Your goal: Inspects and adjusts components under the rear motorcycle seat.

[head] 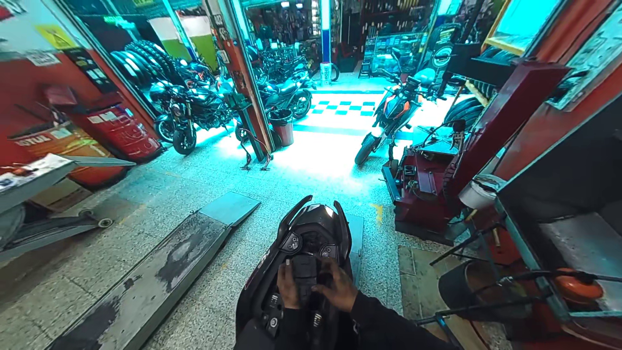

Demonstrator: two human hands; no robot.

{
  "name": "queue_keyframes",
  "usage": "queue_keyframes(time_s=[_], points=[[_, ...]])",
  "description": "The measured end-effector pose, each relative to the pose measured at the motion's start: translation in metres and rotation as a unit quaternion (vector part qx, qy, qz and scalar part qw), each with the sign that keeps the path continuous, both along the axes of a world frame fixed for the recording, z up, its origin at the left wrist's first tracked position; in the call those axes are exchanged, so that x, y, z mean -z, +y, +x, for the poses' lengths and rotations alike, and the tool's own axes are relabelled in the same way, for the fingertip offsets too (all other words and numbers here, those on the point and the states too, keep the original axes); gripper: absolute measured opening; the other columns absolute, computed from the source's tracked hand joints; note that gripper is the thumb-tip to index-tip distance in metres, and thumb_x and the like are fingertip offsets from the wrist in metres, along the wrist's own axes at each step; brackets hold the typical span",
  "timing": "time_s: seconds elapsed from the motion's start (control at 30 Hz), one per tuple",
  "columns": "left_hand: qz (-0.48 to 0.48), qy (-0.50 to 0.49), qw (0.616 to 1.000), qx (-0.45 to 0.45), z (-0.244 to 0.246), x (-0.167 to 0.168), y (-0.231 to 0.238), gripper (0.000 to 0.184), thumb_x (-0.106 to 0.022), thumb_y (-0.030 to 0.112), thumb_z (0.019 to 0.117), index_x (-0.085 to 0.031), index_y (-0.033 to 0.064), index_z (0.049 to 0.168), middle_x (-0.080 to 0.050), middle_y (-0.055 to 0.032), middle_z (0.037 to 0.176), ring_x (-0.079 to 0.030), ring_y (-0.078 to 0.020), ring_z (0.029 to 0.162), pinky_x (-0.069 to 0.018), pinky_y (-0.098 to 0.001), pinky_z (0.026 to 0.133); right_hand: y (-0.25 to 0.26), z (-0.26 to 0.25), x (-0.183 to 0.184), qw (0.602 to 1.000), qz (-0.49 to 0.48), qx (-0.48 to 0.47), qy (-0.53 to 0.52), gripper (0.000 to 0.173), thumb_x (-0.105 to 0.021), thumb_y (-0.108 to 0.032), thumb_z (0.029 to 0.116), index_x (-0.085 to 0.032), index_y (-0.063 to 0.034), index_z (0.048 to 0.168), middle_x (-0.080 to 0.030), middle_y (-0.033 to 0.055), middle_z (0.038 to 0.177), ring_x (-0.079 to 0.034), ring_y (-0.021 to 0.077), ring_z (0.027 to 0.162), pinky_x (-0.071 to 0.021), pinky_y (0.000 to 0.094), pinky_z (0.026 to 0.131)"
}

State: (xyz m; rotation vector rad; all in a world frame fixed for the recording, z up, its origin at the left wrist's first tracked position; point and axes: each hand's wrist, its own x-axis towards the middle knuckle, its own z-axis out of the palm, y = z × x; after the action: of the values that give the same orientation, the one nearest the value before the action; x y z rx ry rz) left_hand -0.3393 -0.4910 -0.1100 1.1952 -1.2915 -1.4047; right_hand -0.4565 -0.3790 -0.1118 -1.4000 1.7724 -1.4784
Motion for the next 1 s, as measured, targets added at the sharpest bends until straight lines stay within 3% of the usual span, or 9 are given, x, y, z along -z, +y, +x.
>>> queue_keyframes(time_s=[0.07, 0.17, 0.27, 0.33, 0.5, 0.57, 0.67, 0.77, 1.0], points=[[-0.04, 0.004, 0.998, 0.039, -0.001, -0.004, -0.005, 0.04, -0.045, 0.024, 0.1086, -0.062, -0.0077, 0.126, -0.069, -0.0197, 0.116, -0.067, -0.0174, 0.105, -0.0542, -0.0377, 0.098, -0.007, -0.013, -0.015, 0.999, 0.024, -0.027, -0.04, 0.087, -0.087, -0.024, 0.0807, -0.041, 0.0009, 0.15, -0.051, 0.0173, 0.15, -0.06, 0.0215, 0.129, -0.0555, 0.0372, 0.104], [-0.119, 0.065, 0.983, 0.122, -0.007, -0.003, -0.007, 0.033, -0.057, 0.013, 0.1014, -0.064, -0.0057, 0.127, -0.072, -0.014, 0.117, -0.07, -0.0119, 0.102, -0.0584, -0.0313, 0.094, -0.025, -0.043, -0.046, 0.983, 0.14, -0.089, -0.084, 0.087, -0.088, -0.016, 0.0799, -0.04, -0.0119, 0.152, -0.059, 0.0141, 0.142, -0.066, 0.0231, 0.122, -0.0576, 0.0454, 0.102], [-0.151, 0.106, 0.954, 0.236, -0.007, -0.001, -0.018, 0.072, -0.078, 0.016, 0.0857, -0.047, -0.0062, 0.147, -0.063, -0.0184, 0.137, -0.068, -0.0175, 0.115, -0.0581, -0.0342, 0.1, -0.043, -0.062, -0.067, 0.983, 0.168, -0.072, 0.007, 0.084, -0.087, -0.011, 0.0769, -0.047, -0.0157, 0.151, -0.064, 0.0133, 0.137, -0.065, 0.0258, 0.122, -0.0541, 0.0497, 0.105], [-0.176, 0.005, 0.944, 0.28, 0.0, 0.007, -0.024, 0.101, -0.092, 0.023, 0.0728, -0.038, -0.0022, 0.154, -0.051, -0.0191, 0.15, -0.061, -0.0205, 0.129, -0.053, -0.0364, 0.109, -0.05, -0.063, -0.07, 0.984, 0.165, -0.027, 0.054, 0.083, -0.088, -0.011, 0.0737, -0.05, -0.0138, 0.147, -0.064, 0.016, 0.134, -0.064, 0.0285, 0.121, -0.0528, 0.0509, 0.105], [-0.213, -0.221, 0.933, 0.187, 0.015, 0.036, -0.015, 0.063, -0.077, 0.009, 0.0842, -0.055, -0.0012, 0.142, -0.06, -0.0219, 0.141, -0.06, -0.0331, 0.13, -0.0479, -0.0506, 0.112, -0.055, -0.051, -0.036, 0.988, 0.034, -0.052, 0.143, 0.067, -0.086, -0.009, 0.0773, -0.057, 0.0005, 0.137, -0.063, 0.0179, 0.135, -0.061, 0.0257, 0.127, -0.0498, 0.0419, 0.111], [-0.185, -0.263, 0.926, 0.199, 0.019, 0.035, -0.014, 0.071, -0.081, 0.017, 0.0841, -0.051, -0.001, 0.146, -0.06, -0.0221, 0.141, -0.06, -0.0335, 0.131, -0.0466, -0.051, 0.114, -0.058, -0.046, -0.023, 0.98, -0.006, -0.06, 0.191, 0.06, -0.085, -0.008, 0.0776, -0.061, 0.003, 0.132, -0.065, 0.0203, 0.131, -0.064, 0.0287, 0.123, -0.0526, 0.0433, 0.108], [-0.105, -0.335, 0.897, 0.267, 0.018, 0.024, -0.015, 0.087, -0.083, 0.037, 0.0832, -0.044, 0.0009, 0.153, -0.061, -0.0238, 0.139, -0.059, -0.0369, 0.131, -0.0448, -0.0552, 0.114, -0.064, -0.046, -0.028, 0.975, 0.059, -0.034, 0.214, 0.07, -0.086, -0.017, 0.0788, -0.057, 0.0035, 0.139, -0.061, 0.0228, 0.137, -0.061, 0.0302, 0.128, -0.0492, 0.0423, 0.111], [-0.068, -0.345, 0.9, 0.257, 0.018, 0.03, -0.016, 0.074, -0.077, 0.039, 0.0888, -0.051, 0.004, 0.149, -0.063, -0.0221, 0.137, -0.06, -0.0375, 0.13, -0.0448, -0.056, 0.113, -0.068, -0.052, -0.045, 0.958, 0.193, -0.014, 0.211, 0.08, -0.087, -0.026, 0.0806, -0.05, -0.0012, 0.147, -0.057, 0.0219, 0.144, -0.056, 0.0324, 0.134, -0.0455, 0.0476, 0.114], [-0.04, -0.339, 0.899, 0.275, 0.012, 0.029, -0.025, 0.077, -0.071, 0.046, 0.0938, -0.044, 0.0041, 0.153, -0.064, -0.0242, 0.134, -0.061, -0.0398, 0.128, -0.0442, -0.059, 0.112, -0.075, -0.065, -0.051, 0.963, 0.155, -0.055, 0.214, 0.058, -0.088, -0.023, 0.081, -0.062, -0.0031, 0.129, -0.069, 0.0161, 0.12, -0.068, 0.0285, 0.112, -0.0555, 0.052, 0.099]])
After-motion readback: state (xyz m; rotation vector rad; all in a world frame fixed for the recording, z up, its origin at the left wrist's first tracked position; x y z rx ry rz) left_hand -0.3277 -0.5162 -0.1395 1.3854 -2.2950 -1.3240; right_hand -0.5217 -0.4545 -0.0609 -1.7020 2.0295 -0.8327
